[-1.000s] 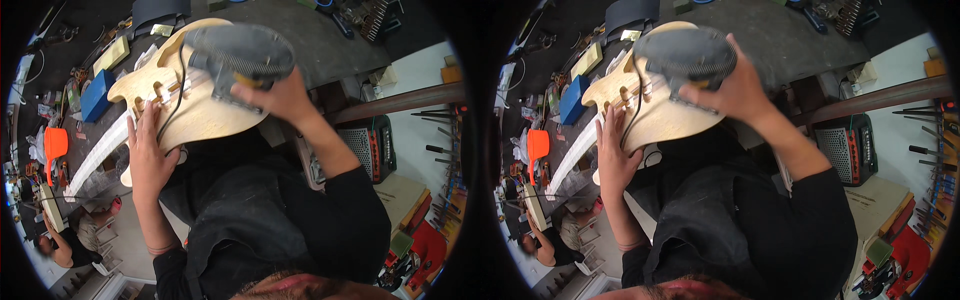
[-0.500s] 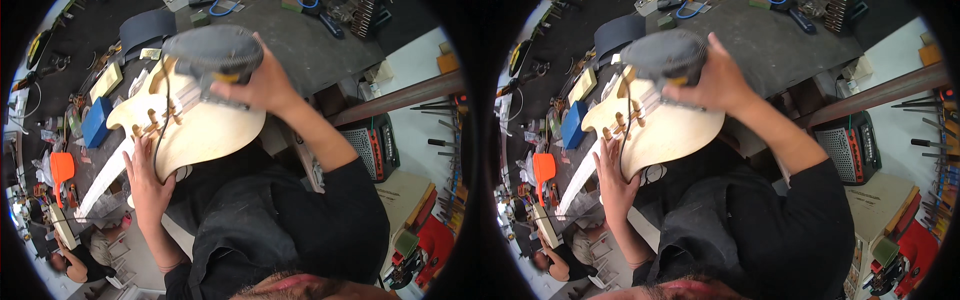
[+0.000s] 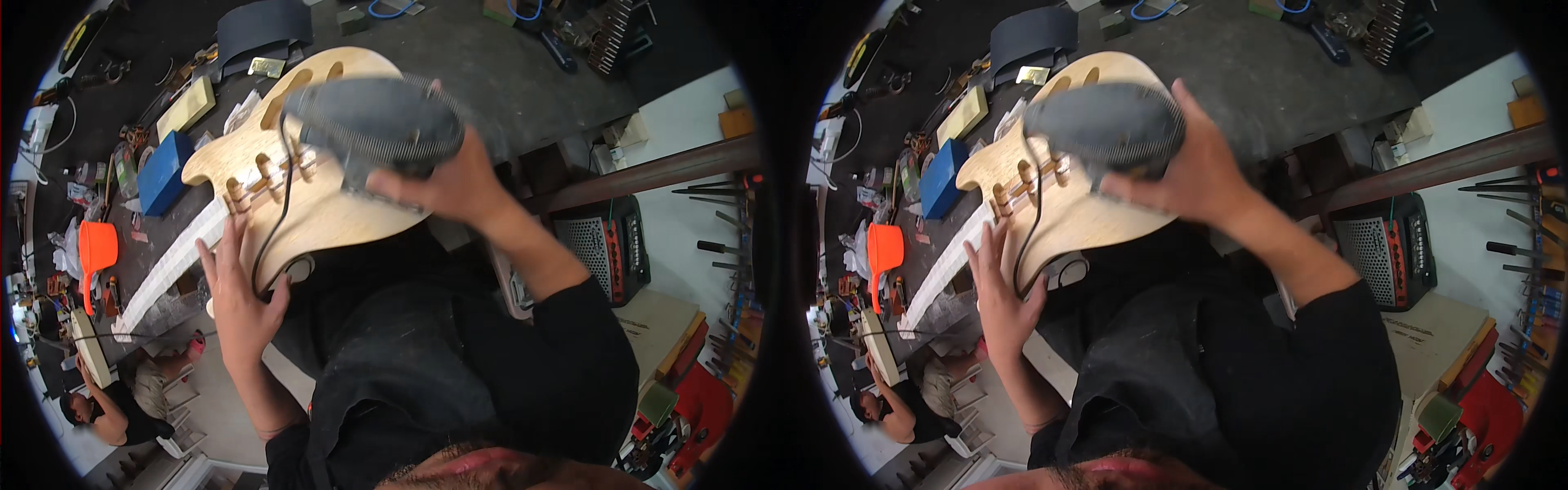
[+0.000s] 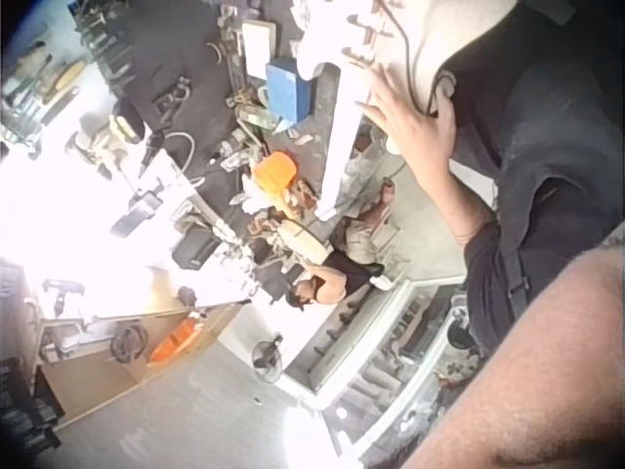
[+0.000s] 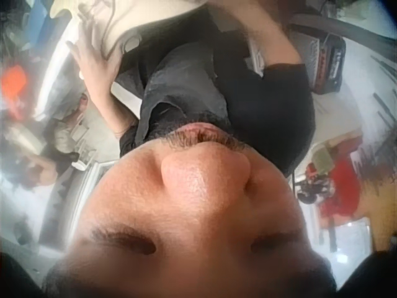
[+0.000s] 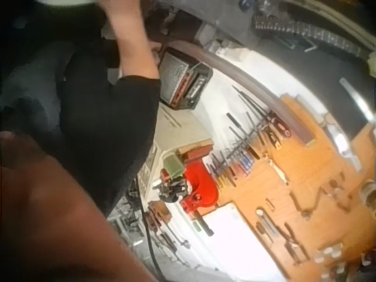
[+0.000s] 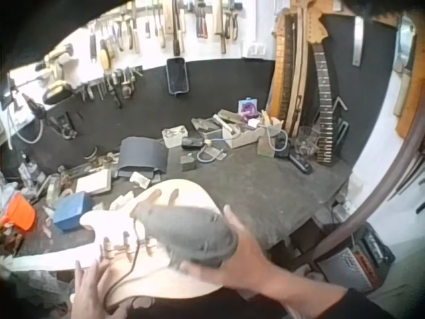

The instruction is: The person uses a handheld orbital sander to smooth the surface of a wooden guitar body, then applies a liquid from a small bottle to the recessed pick-up areas.

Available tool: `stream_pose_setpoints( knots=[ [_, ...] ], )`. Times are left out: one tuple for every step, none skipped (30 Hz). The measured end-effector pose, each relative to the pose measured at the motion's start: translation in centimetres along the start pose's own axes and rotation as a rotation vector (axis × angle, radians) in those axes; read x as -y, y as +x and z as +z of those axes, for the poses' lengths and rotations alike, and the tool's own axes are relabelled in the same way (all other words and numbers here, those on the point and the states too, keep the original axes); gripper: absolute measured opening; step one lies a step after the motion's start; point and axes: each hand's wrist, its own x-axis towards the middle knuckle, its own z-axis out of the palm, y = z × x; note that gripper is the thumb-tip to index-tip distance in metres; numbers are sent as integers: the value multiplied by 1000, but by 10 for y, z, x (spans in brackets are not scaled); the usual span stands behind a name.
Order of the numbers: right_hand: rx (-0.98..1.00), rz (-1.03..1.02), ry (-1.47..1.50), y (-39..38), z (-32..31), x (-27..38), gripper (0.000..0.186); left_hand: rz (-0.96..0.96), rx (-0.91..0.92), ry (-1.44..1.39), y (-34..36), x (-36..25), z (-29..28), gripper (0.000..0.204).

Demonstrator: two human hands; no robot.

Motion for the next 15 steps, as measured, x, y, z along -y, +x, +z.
stream_pose_setpoints(
  knots=[
    [-22, -30, -13, -8, 6, 8, 83, -2, -29, -68, -2, 2, -1, 116],
    [-50, -26, -9, -16, 11, 16, 85, 1, -41, -131, -3, 6, -3, 119],
    [-52, -92, -48, -22, 13, 23, 86, -10, -66, -210, -4, 8, -4, 121],
    [-51, -154, -84, -26, 14, 28, 87, 4, -97, -295, -4, 11, -5, 123],
    [-33, -151, -70, -27, 14, 29, 87, 12, -139, -307, -3, 13, -6, 122],
    [-13, -147, -51, -26, 14, 30, 86, -6, -167, -290, -1, 16, -6, 121],
    [10, -139, -29, -23, 13, 28, 86, 12, -191, -262, 0, 18, -7, 119],
    [-11, -142, -58, -19, 11, 25, 87, 28, -212, -234, 3, 19, -7, 118],
    [-29, -146, -85, -11, 9, 17, 87, 35, -227, -228, 5, 19, -8, 114],
    [-41, -163, -137, 0, 7, 8, 87, 37, -223, -207, 7, 19, -9, 114],
    [-38, -164, -174, 13, 3, -4, 86, 38, -221, -186, 10, 19, -9, 113],
    [-64, -168, -143, 25, -1, -14, 84, 38, -216, -164, 13, 17, -10, 113],
    [-82, -119, -63, 35, -6, -25, 82, 28, -235, -187, 16, 16, -10, 113],
    [-100, -93, -17, 46, -10, -36, 81, 45, -232, -158, 18, 15, -11, 113],
    [-89, -25, -7, 56, -14, -46, 79, 60, -225, -129, 21, 13, -12, 113]
  ],
)
